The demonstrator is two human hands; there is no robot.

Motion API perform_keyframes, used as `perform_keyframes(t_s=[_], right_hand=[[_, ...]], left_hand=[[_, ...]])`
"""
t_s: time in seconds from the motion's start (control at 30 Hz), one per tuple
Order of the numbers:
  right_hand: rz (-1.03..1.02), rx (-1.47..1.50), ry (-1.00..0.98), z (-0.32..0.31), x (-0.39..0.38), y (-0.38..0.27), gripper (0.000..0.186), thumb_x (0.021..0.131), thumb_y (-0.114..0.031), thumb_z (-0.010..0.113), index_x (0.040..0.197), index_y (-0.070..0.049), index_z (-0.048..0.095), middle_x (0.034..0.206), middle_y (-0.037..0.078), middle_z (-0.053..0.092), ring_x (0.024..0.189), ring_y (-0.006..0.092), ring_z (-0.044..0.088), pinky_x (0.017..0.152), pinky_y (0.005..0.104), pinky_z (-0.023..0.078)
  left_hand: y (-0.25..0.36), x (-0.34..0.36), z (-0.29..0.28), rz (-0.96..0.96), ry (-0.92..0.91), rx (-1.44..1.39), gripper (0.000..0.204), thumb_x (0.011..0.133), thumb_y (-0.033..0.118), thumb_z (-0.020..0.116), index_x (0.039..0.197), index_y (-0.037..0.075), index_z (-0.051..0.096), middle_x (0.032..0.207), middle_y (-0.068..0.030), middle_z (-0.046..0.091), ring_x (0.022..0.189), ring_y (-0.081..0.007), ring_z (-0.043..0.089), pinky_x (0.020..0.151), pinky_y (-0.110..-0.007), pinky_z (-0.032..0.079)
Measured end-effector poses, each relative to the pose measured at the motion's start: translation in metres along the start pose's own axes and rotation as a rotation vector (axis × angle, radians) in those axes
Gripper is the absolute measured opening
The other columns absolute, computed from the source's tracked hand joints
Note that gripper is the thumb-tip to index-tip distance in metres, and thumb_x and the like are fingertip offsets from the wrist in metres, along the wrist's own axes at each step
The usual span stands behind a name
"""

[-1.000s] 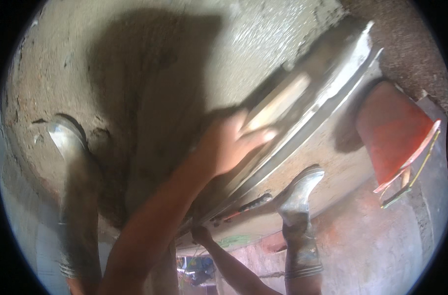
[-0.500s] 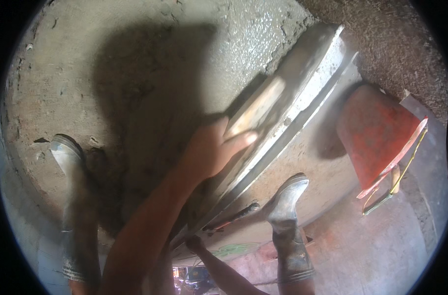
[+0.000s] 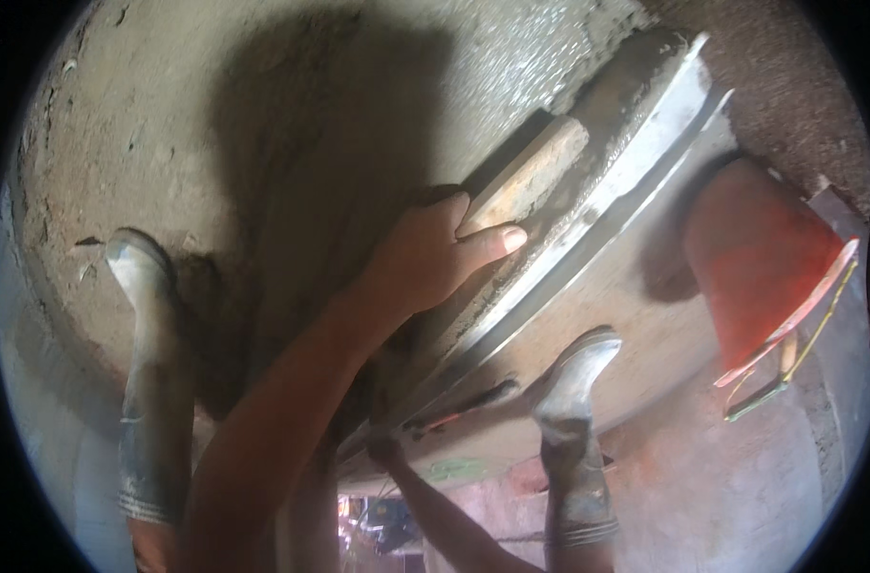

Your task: The person uses a trowel and a straight metal bar to smooth and level wet concrete on a floor. They repeatedly scoop concrete from a bucket and apply it to the surface, then drag the bar to create a flat finish.

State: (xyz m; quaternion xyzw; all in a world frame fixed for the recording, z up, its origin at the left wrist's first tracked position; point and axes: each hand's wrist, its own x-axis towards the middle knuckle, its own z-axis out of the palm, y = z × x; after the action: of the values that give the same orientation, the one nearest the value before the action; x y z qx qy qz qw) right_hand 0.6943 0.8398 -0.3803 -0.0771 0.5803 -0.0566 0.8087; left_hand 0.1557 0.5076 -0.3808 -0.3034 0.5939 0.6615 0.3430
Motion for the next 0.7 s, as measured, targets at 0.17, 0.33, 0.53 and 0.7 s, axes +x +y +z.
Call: perform_keyframes(t_s=[0.17, 0.33, 0.53, 0.7], right_hand=[[0.035, -0.099, -0.007, -0.020, -0.017, -0.009, 0.036, 0.093, -0.029, 0.053, 0.115, -0.006, 0.071, 0.116, 0.021, 0.070, 0.111, 0.0368, 0.067, 0.095, 0.0517, 0.052], [-0.155, -0.292, 0.114, -0.032, -0.036, -0.002, 0.030, 0.096, -0.032, 0.055, 0.100, -0.008, 0.073, 0.099, 0.018, 0.073, 0.095, 0.0355, 0.071, 0.085, 0.0501, 0.055], [-0.045, 0.192, 0.079, -0.057, -0.043, -0.010, 0.034, 0.094, -0.038, 0.061, 0.096, -0.006, 0.072, 0.090, 0.020, 0.073, 0.085, 0.0344, 0.072, 0.071, 0.0496, 0.055], [-0.045, -0.137, 0.105, -0.031, -0.040, -0.001, 0.033, 0.093, -0.036, 0.061, 0.103, -0.005, 0.069, 0.099, 0.020, 0.071, 0.093, 0.0345, 0.070, 0.076, 0.0498, 0.054]], left_hand=[[-0.083, -0.061, 0.004, -0.080, 0.003, 0.004, 0.061, 0.087, 0.052, 0.071, 0.119, 0.000, 0.065, 0.099, -0.0143, 0.071, 0.090, -0.0202, 0.065, 0.084, -0.037, 0.051], [-0.136, -0.112, 0.014, -0.303, -0.212, -0.035, 0.070, 0.086, 0.051, 0.075, 0.132, 0.000, 0.060, 0.111, -0.0192, 0.071, 0.106, -0.0269, 0.068, 0.093, -0.041, 0.051], [-0.199, -0.158, 0.022, -0.290, -0.164, -0.092, 0.070, 0.088, 0.048, 0.074, 0.137, 0.002, 0.056, 0.116, -0.0210, 0.069, 0.108, -0.0296, 0.067, 0.094, -0.042, 0.050], [-0.173, -0.156, 0.012, -0.437, -0.298, -0.065, 0.066, 0.091, 0.045, 0.070, 0.138, 0.002, 0.055, 0.121, -0.0217, 0.068, 0.112, -0.0318, 0.066, 0.098, -0.044, 0.049]])
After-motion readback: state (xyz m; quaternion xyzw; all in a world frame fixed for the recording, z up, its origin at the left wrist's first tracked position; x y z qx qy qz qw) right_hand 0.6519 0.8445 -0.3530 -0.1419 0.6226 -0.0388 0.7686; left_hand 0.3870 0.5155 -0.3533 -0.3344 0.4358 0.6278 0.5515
